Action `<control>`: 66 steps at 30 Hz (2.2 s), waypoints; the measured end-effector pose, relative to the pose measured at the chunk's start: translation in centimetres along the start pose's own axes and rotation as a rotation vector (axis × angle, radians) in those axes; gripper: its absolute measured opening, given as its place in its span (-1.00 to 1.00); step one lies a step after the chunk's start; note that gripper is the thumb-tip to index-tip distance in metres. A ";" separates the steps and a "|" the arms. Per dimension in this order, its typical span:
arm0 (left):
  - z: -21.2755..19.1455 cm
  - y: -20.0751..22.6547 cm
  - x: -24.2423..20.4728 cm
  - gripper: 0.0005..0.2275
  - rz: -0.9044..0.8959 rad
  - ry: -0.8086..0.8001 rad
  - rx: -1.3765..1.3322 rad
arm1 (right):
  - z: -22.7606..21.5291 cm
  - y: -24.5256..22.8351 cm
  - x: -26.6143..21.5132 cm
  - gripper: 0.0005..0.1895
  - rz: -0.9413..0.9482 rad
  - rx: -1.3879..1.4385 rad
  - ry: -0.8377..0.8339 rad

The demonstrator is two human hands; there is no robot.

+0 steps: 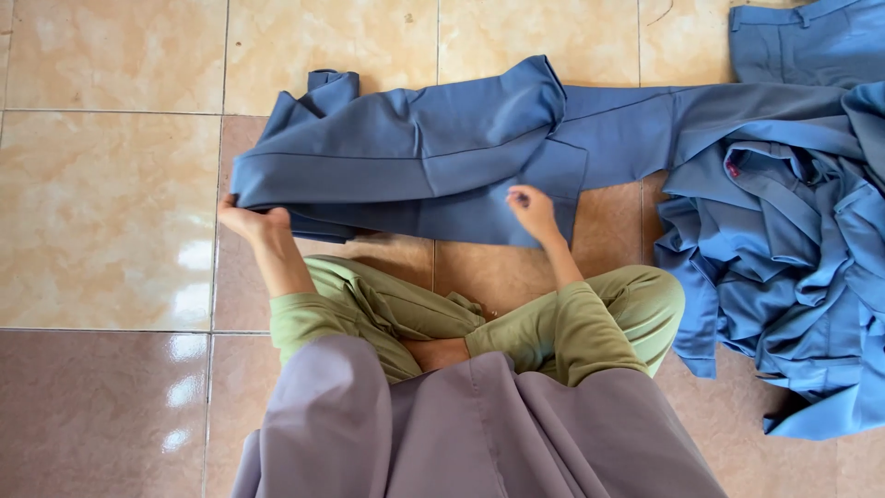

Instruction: Folding blue trousers on a tiled floor by spreading, smoothing, and folding them into rectangles.

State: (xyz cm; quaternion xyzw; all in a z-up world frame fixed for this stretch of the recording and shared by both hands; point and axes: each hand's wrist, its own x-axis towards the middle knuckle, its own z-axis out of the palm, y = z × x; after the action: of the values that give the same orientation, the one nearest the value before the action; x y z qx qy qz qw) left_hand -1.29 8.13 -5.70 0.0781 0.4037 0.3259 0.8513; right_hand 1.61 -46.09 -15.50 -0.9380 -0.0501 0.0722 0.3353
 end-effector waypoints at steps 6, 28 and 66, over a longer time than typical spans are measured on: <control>-0.1 2.3 1.8 -0.51 0.203 -0.117 0.118 | -0.2 3.1 0.8 -0.81 0.363 0.010 0.442; -11.0 -28.5 -6.3 -0.67 0.769 -0.846 2.255 | 0.1 5.5 1.9 -0.35 0.435 0.060 0.301; -6.5 -38.5 -17.9 -0.33 0.426 -0.898 2.191 | -13.4 2.7 1.0 0.06 0.563 0.974 0.053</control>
State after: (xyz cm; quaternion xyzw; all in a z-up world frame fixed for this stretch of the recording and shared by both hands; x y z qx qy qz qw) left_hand 4.58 -33.58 -13.86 0.9317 0.1127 -0.1125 0.3266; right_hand 5.01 -56.40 -7.05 -0.6536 0.2495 0.1500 0.6986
